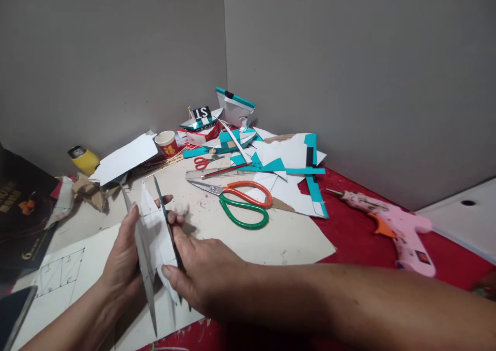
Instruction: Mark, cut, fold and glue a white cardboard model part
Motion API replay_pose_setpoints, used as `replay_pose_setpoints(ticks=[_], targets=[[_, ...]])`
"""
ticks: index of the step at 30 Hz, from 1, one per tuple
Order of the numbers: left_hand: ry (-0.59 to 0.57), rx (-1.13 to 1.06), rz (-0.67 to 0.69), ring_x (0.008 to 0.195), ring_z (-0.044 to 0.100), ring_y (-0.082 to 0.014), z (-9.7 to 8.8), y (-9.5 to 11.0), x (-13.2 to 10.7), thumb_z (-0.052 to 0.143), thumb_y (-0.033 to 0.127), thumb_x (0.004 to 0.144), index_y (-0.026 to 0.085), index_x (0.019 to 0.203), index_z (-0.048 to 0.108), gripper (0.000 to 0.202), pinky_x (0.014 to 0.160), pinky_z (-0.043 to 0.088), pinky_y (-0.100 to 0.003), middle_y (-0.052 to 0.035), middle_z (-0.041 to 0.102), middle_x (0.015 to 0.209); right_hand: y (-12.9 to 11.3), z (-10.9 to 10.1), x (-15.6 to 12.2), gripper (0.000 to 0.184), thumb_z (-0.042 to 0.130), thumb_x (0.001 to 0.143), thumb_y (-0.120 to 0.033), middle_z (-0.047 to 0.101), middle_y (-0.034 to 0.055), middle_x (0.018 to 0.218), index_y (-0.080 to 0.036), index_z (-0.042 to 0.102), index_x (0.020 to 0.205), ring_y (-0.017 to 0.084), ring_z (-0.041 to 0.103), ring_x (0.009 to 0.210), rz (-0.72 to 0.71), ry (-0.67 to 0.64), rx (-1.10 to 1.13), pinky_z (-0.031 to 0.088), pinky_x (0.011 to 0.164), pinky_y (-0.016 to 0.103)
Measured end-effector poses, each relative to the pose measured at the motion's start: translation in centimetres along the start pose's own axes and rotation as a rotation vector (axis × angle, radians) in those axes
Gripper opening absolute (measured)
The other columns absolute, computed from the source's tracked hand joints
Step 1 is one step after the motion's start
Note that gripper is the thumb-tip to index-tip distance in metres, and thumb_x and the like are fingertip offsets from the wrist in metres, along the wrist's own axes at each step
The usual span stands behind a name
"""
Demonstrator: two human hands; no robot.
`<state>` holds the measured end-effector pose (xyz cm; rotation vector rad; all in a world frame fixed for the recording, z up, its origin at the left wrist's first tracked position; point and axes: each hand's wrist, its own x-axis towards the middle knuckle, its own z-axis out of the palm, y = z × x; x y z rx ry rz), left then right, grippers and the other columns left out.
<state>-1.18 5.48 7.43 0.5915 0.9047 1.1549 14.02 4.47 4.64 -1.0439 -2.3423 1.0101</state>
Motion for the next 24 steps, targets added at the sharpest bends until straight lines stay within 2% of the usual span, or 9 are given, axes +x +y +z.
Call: replay_pose_setpoints(ticks=[2,5,7,10,13,16,18,21,24], targets=[[-0.024,-0.019,0.012,0.072,0.069,-0.0192,-0.1,0.4,0.2,0.054,0.061,0.086,0.017,0.111,0.063,0.051,0.070,0.058,-0.031,-0.0064,0.072,0.080,-0.2,-0.2,-0.1,0.082,0.047,0.089,-0.043,0.068,0.0219,0.108,-0.001,0.016,0.152,0.032,0.066,0.090,0.015,-0.026,0.062,0.052,0.079,0.045],[-0.012,-0.040,0.052,0.071,0.069,-0.0197,-0.2,0.7,0.7,0.045,0.070,0.086,0.017,0.110,0.064,0.061,0.068,0.058,-0.032,-0.0064,0.072,0.079,-0.6,-0.4,-0.3,0.102,0.060,0.081,-0.050,0.070,0.0134,0.092,-0.006,0.004,0.154,0.027,0.065,0.076,0.074,-0.071,0.180,0.052,0.071,0.040],[0.020,-0.050,0.073,0.073,0.071,-0.0201,-0.3,0.8,0.9,0.043,0.071,0.086,0.018,0.108,0.064,0.062,0.070,0.058,-0.033,-0.0061,0.072,0.078,-0.9,-0.3,-0.3,0.114,0.066,0.075,-0.053,0.070,0.0125,0.092,-0.007,-0.002,0.155,0.027,0.065,0.077,0.128,-0.088,0.231,0.052,0.072,0.041],[0.037,-0.068,0.109,0.069,0.071,-0.0185,-0.6,0.7,1.1,0.043,0.068,0.088,0.020,0.103,0.064,0.055,0.068,0.058,-0.031,-0.0044,0.072,0.075,-1.5,0.2,0.2,0.121,0.070,0.070,-0.056,0.069,0.0156,0.101,-0.009,-0.003,0.155,0.028,0.066,0.080,0.187,-0.073,0.227,0.051,0.073,0.042],[0.037,-0.061,0.171,0.065,0.069,-0.0168,-0.8,0.7,1.1,0.044,0.066,0.089,0.020,0.092,0.064,0.051,0.066,0.058,-0.029,-0.0040,0.071,0.072,-2.0,0.9,0.9,0.116,0.069,0.071,-0.051,0.069,0.0151,0.101,-0.010,0.001,0.155,0.027,0.065,0.075,0.193,-0.010,0.177,0.051,0.071,0.042],[0.039,-0.050,0.260,0.064,0.068,-0.0144,-0.9,1.2,1.1,0.049,0.059,0.090,0.020,0.087,0.064,0.042,0.070,0.057,-0.028,-0.0018,0.071,0.073,-2.2,1.3,1.4,0.099,0.061,0.077,-0.034,0.069,0.0112,0.092,-0.007,0.006,0.155,0.024,0.063,0.071,0.107,0.054,0.130,0.051,0.071,0.040],[0.061,-0.041,0.334,0.065,0.067,-0.0138,-1.0,1.7,1.1,0.052,0.055,0.090,0.019,0.086,0.064,0.037,0.072,0.057,-0.029,-0.0010,0.070,0.077,-2.2,1.4,1.5,0.089,0.055,0.080,-0.029,0.069,0.0110,0.089,-0.005,0.011,0.154,0.023,0.062,0.071,0.058,0.065,0.089,0.051,0.072,0.040],[0.092,-0.011,0.448,0.068,0.067,-0.0149,-1.1,2.7,1.3,0.054,0.056,0.088,0.018,0.096,0.064,0.039,0.072,0.057,-0.031,-0.0035,0.070,0.087,-2.1,1.2,1.2,0.084,0.052,0.083,-0.028,0.068,0.0140,0.092,-0.003,0.014,0.153,0.023,0.061,0.071,0.047,0.057,0.026,0.051,0.072,0.040],[0.050,0.040,0.525,0.068,0.066,-0.0158,-1.5,3.5,1.6,0.051,0.058,0.089,0.020,0.107,0.062,0.044,0.070,0.058,-0.033,-0.0043,0.069,0.090,-1.9,1.2,0.6,0.084,0.051,0.084,-0.028,0.067,0.0166,0.098,-0.004,0.011,0.154,0.023,0.061,0.070,0.057,0.048,-0.007,0.051,0.071,0.041]])
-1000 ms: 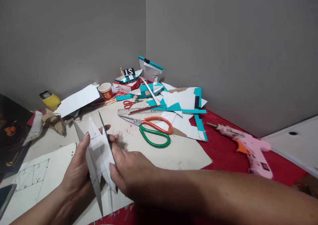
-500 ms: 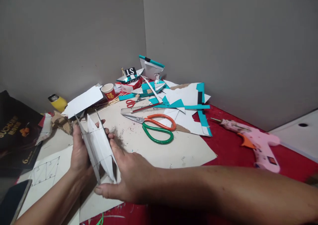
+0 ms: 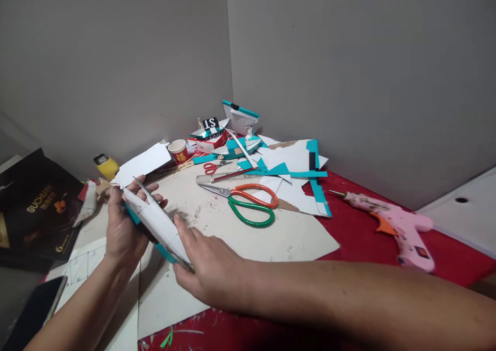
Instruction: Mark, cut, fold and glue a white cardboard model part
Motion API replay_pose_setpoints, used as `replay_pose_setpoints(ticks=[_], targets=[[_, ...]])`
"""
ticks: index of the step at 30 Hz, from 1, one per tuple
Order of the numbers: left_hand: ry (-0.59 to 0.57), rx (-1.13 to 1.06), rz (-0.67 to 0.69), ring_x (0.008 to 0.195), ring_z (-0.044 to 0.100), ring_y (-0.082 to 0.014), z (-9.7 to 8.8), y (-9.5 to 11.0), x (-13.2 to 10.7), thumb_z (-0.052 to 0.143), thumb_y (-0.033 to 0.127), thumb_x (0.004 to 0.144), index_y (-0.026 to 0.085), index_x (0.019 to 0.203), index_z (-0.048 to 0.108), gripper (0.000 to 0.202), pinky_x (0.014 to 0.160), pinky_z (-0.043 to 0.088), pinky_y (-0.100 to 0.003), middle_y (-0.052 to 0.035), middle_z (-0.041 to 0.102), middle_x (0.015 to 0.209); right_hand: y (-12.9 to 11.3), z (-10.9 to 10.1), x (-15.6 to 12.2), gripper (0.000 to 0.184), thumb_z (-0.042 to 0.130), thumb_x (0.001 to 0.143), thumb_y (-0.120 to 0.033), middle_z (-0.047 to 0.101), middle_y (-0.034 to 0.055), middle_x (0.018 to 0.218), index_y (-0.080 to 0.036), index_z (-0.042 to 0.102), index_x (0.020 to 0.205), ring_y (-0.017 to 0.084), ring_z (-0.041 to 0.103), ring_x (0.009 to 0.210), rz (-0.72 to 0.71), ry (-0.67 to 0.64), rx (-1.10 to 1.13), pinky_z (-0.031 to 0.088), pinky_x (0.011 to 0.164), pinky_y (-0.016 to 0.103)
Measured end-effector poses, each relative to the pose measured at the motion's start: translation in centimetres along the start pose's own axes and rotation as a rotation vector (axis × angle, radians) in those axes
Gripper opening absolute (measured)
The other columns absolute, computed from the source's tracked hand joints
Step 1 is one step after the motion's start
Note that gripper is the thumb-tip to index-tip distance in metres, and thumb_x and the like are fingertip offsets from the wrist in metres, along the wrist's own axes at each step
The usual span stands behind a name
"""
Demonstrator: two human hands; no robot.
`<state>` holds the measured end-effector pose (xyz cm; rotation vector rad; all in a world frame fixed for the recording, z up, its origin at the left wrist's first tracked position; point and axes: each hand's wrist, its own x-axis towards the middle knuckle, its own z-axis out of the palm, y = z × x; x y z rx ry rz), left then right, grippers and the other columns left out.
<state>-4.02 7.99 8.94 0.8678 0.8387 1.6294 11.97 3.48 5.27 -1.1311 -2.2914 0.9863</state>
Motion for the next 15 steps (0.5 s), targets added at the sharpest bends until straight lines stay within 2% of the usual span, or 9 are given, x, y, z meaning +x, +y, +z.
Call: replay_pose_setpoints(ticks=[3,6,9,13,15], targets=[[-0.054,0.002,0.027,0.068,0.065,-0.0160,-0.4,0.2,0.4,0.049,0.055,0.091,0.021,0.105,0.061,0.039,0.069,0.058,-0.033,-0.0025,0.067,0.084,0.2,0.1,-0.4,0.082,0.049,0.087,-0.029,0.064,0.0213,0.113,-0.006,0.010,0.155,0.025,0.063,0.076,-0.002,-0.005,-0.004,0.051,0.076,0.044],[-0.076,0.011,0.018,0.070,0.065,-0.0160,-0.8,0.5,0.8,0.048,0.048,0.093,0.019,0.098,0.062,0.032,0.072,0.057,-0.033,-0.0027,0.066,0.082,0.4,0.1,-0.5,0.080,0.047,0.088,-0.030,0.052,0.0250,0.134,-0.007,0.009,0.155,0.033,0.062,0.098,-0.021,-0.003,0.001,0.049,0.088,0.052],[-0.089,0.025,0.021,0.071,0.065,-0.0160,-1.0,0.9,1.2,0.047,0.044,0.093,0.018,0.098,0.062,0.030,0.074,0.057,-0.033,-0.0034,0.066,0.083,0.6,0.0,-0.4,0.080,0.046,0.089,-0.031,0.041,0.0248,0.145,-0.010,0.007,0.156,0.038,0.055,0.114,-0.029,-0.006,0.032,0.044,0.096,0.059],[-0.123,0.074,0.039,0.072,0.066,-0.0174,-0.8,1.4,1.3,0.045,0.043,0.094,0.021,0.112,0.059,0.032,0.075,0.057,-0.035,-0.0030,0.065,0.082,0.9,0.0,-0.3,0.080,0.046,0.089,-0.030,0.040,0.0243,0.144,-0.013,0.006,0.156,0.036,0.058,0.111,-0.031,-0.023,0.110,0.044,0.096,0.059],[-0.148,0.119,0.050,0.072,0.065,-0.0177,-0.7,1.5,1.3,0.041,0.049,0.095,0.021,0.111,0.059,0.037,0.073,0.057,-0.034,-0.0025,0.064,0.079,1.1,0.1,-0.3,0.080,0.046,0.089,-0.029,0.042,0.0240,0.143,-0.014,0.005,0.156,0.034,0.059,0.108,-0.035,-0.026,0.134,0.045,0.096,0.059]])
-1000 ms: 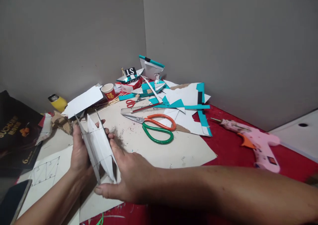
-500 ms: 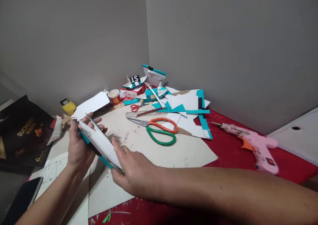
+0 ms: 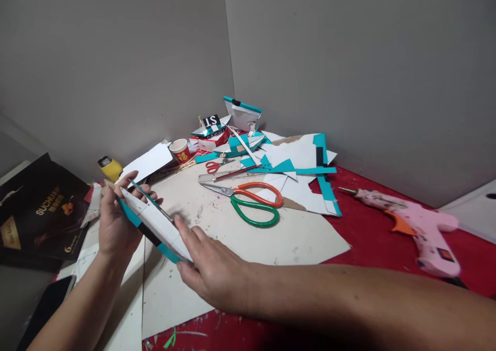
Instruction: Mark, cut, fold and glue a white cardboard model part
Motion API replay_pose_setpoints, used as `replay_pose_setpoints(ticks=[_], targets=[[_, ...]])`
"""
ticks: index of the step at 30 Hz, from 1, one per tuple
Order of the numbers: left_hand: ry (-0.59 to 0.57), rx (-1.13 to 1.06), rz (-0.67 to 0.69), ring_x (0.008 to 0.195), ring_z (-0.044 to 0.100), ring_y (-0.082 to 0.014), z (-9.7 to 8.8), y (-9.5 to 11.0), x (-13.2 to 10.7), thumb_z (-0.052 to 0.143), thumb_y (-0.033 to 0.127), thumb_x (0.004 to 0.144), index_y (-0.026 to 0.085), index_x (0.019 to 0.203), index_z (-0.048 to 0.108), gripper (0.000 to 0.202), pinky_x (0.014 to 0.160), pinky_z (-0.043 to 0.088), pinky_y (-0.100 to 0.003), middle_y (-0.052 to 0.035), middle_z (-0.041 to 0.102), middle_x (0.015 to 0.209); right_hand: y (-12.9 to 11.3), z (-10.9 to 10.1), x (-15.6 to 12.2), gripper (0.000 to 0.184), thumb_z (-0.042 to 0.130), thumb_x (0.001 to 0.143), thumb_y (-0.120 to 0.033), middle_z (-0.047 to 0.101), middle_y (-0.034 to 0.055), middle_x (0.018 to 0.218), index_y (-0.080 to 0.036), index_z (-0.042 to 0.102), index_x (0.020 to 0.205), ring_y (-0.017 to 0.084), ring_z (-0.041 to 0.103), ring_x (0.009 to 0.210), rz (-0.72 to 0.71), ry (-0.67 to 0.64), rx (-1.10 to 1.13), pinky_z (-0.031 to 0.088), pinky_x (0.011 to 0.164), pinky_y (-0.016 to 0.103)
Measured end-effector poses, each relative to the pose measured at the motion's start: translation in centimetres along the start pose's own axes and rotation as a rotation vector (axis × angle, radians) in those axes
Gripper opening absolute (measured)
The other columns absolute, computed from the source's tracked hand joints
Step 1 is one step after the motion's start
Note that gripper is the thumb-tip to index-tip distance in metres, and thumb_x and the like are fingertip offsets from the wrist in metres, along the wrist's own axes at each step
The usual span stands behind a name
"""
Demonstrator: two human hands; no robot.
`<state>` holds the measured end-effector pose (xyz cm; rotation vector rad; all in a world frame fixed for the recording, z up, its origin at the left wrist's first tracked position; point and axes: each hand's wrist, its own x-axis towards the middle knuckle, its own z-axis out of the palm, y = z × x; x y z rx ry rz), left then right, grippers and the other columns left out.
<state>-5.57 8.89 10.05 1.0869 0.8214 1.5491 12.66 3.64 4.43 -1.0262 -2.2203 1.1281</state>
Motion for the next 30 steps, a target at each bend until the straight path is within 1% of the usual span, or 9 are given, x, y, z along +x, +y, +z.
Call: replay_pose_setpoints(ticks=[3,6,14,19,22,24,26,28,30], targets=[[-0.039,0.099,0.031,0.071,0.066,-0.0180,-0.1,0.0,0.0,0.033,0.058,0.095,0.023,0.106,0.058,0.044,0.068,0.057,-0.033,-0.0014,0.063,0.075,0.2,0.1,0.0,0.080,0.046,0.089,-0.026,0.042,0.0248,0.143,-0.013,0.004,0.156,0.034,0.060,0.108,-0.009,-0.002,0.000,0.046,0.096,0.058],[-0.064,0.228,0.101,0.070,0.067,-0.0185,-0.6,-0.1,0.1,0.031,0.055,0.096,0.023,0.102,0.057,0.041,0.065,0.057,-0.033,-0.0005,0.063,0.075,0.2,0.1,-0.1,0.079,0.045,0.089,-0.024,0.038,0.0269,0.147,-0.009,0.006,0.156,0.037,0.055,0.119,-0.048,-0.002,-0.034,0.044,0.100,0.058],[-0.066,0.442,0.213,0.074,0.069,-0.0168,-1.7,0.8,0.0,0.051,0.040,0.095,0.021,0.097,0.061,0.022,0.065,0.053,-0.026,-0.0023,0.069,0.088,0.2,-0.3,-0.2,0.079,0.049,0.091,-0.027,0.046,0.0280,0.142,-0.009,0.008,0.156,0.042,0.057,0.116,-0.019,-0.004,-0.120,0.049,0.093,0.060],[-0.057,0.458,0.145,0.074,0.070,-0.0181,-1.6,0.9,-0.1,0.051,0.040,0.095,0.022,0.103,0.060,0.021,0.064,0.053,-0.028,-0.0031,0.071,0.091,0.5,-0.5,0.1,0.080,0.050,0.092,-0.031,0.044,0.0258,0.144,-0.010,0.008,0.156,0.041,0.054,0.121,-0.021,0.007,-0.152,0.047,0.097,0.057],[-0.077,0.399,0.052,0.079,0.071,-0.0221,-1.2,1.0,-0.1,0.046,0.045,0.096,0.021,0.103,0.059,0.028,0.073,0.056,-0.036,-0.0058,0.071,0.093,0.7,-0.5,0.2,0.084,0.054,0.089,-0.033,0.045,0.0263,0.144,-0.009,0.009,0.156,0.042,0.054,0.121,-0.010,0.019,-0.168,0.048,0.096,0.057],[-0.082,0.337,-0.028,0.086,0.072,-0.0245,-0.8,1.2,-0.2,0.050,0.045,0.094,0.021,0.103,0.058,0.028,0.081,0.055,-0.040,-0.0081,0.071,0.099,0.8,-0.5,0.2,0.083,0.055,0.089,-0.032,0.046,0.0273,0.143,-0.009,0.011,0.156,0.043,0.054,0.120,-0.005,0.026,-0.184,0.048,0.095,0.058],[-0.033,0.269,-0.078,0.092,0.071,-0.0245,-0.4,1.1,-0.4,0.058,0.040,0.090,0.024,0.112,0.055,0.027,0.085,0.054,-0.041,-0.0076,0.067,0.112,0.8,-0.4,0.3,0.081,0.053,0.089,-0.032,0.046,0.0276,0.143,-0.009,0.012,0.155,0.043,0.055,0.119,-0.004,0.045,-0.187,0.048,0.093,0.059],[0.072,0.216,-0.080,0.095,0.071,-0.0223,0.0,0.8,-0.7,0.065,0.035,0.086,0.032,0.123,0.048,0.041,0.085,0.053,-0.038,-0.0047,0.062,0.122,0.8,-0.4,0.4,0.081,0.053,0.089,-0.032,0.046,0.0269,0.142,-0.011,0.012,0.156,0.041,0.057,0.116,0.011,0.086,-0.165,0.048,0.092,0.058],[0.173,0.202,-0.092,0.094,0.070,-0.0204,0.2,0.2,-1.0,0.069,0.034,0.082,0.035,0.127,0.044,0.051,0.080,0.053,-0.033,-0.0033,0.062,0.122,0.7,-0.4,0.5,0.081,0.052,0.089,-0.033,0.049,0.0261,0.140,-0.012,0.011,0.156,0.039,0.058,0.115,0.038,0.124,-0.131,0.047,0.092,0.058]])
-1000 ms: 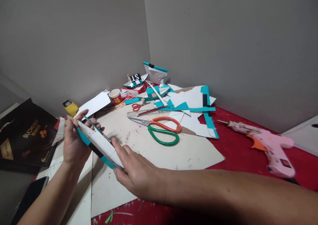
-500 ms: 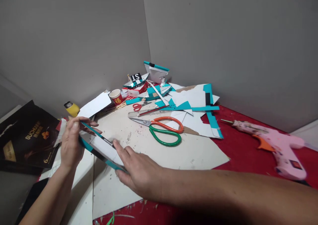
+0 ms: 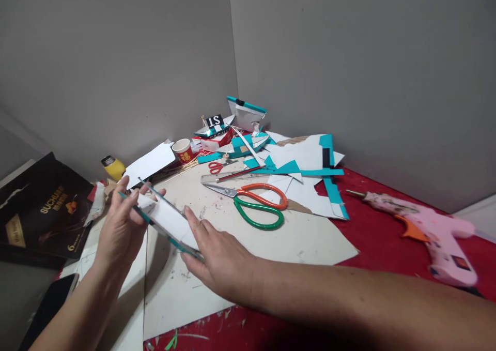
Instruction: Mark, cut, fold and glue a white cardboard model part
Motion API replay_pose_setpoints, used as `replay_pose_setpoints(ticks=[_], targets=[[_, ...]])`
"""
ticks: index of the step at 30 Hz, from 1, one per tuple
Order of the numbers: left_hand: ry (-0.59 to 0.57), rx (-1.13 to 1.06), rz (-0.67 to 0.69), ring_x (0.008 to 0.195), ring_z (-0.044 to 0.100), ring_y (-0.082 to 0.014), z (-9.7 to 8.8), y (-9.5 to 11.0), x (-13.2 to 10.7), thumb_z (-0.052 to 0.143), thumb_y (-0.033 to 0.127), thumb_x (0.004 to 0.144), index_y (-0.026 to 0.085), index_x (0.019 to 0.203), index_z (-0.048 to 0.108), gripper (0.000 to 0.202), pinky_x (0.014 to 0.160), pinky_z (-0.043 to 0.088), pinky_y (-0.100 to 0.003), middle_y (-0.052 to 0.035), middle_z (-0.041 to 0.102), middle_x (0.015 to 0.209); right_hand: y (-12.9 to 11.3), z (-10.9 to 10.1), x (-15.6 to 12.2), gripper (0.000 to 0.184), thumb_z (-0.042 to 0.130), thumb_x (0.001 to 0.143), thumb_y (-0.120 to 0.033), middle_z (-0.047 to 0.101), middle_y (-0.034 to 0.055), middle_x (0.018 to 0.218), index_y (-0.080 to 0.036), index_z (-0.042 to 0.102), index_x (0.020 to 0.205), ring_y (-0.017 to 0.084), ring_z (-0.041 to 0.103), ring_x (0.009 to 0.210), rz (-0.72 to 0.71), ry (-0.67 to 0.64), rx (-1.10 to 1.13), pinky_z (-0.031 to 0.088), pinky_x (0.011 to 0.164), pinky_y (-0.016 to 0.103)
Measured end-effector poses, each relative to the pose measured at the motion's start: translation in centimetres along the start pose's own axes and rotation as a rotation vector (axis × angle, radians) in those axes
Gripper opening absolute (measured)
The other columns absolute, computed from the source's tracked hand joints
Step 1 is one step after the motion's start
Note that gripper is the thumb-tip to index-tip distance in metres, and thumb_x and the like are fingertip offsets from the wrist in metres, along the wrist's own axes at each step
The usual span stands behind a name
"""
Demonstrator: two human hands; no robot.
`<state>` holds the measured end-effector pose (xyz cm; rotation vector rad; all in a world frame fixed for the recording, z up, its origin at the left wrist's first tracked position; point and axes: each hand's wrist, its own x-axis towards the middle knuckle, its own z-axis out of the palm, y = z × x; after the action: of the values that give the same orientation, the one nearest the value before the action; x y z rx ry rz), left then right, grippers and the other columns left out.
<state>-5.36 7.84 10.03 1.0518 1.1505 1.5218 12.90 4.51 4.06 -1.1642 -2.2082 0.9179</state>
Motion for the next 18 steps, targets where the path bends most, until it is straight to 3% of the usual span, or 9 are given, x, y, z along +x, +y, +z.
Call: replay_pose_setpoints(ticks=[4,6,11,15,18], targets=[[0.007,0.099,-0.106,0.078,0.068,-0.0204,0.1,-1.4,-0.1,0.073,0.030,0.074,0.021,0.112,0.057,0.043,0.062,0.050,-0.027,-0.0070,0.070,0.099,0.1,-0.2,0.1,0.085,0.054,0.087,-0.037,0.048,0.0253,0.142,-0.010,0.011,0.156,0.039,0.057,0.116,0.010,-0.016,0.064,0.045,0.094,0.058],[-0.002,0.138,-0.145,0.069,0.065,-0.0179,-0.2,-1.9,0.1,0.074,0.025,0.070,0.017,0.103,0.060,0.037,0.057,0.047,-0.025,-0.0048,0.070,0.086,0.2,-0.8,0.1,0.088,0.057,0.085,-0.043,0.049,0.0241,0.142,-0.011,0.014,0.155,0.039,0.057,0.116,-0.009,-0.050,0.075,0.045,0.094,0.058],[-0.048,0.253,-0.165,0.055,0.055,-0.0118,-0.4,-2.2,0.0,0.074,0.021,0.064,0.017,0.091,0.066,0.028,0.050,0.040,-0.021,0.0022,0.065,0.071,0.6,-2.6,0.5,0.076,0.058,0.084,-0.052,0.063,0.0198,0.122,-0.010,0.042,0.145,0.030,0.064,0.096,0.017,0.091,0.038,0.050,0.085,0.047],[-0.175,0.303,-0.201,0.058,0.057,-0.0149,0.6,-1.9,-1.3,0.073,0.018,0.064,0.018,0.091,0.070,0.027,0.053,0.044,-0.023,0.0009,0.066,0.069,1.0,-2.6,1.1,0.068,0.064,0.082,-0.041,0.064,0.0115,0.106,-0.010,0.047,0.140,0.017,0.060,0.071,-0.026,0.233,0.168,0.051,0.071,0.034],[-0.265,0.288,-0.221,0.066,0.061,-0.0195,1.6,-1.6,-2.3,0.072,0.014,0.062,0.019,0.088,0.072,0.026,0.059,0.049,-0.028,-0.0014,0.069,0.072,0.9,-2.5,1.4,0.038,0.059,0.083,-0.025,0.063,0.0047,0.089,-0.013,0.063,0.119,0.013,0.053,0.066,-0.092,0.274,0.201,0.046,0.064,0.028]])
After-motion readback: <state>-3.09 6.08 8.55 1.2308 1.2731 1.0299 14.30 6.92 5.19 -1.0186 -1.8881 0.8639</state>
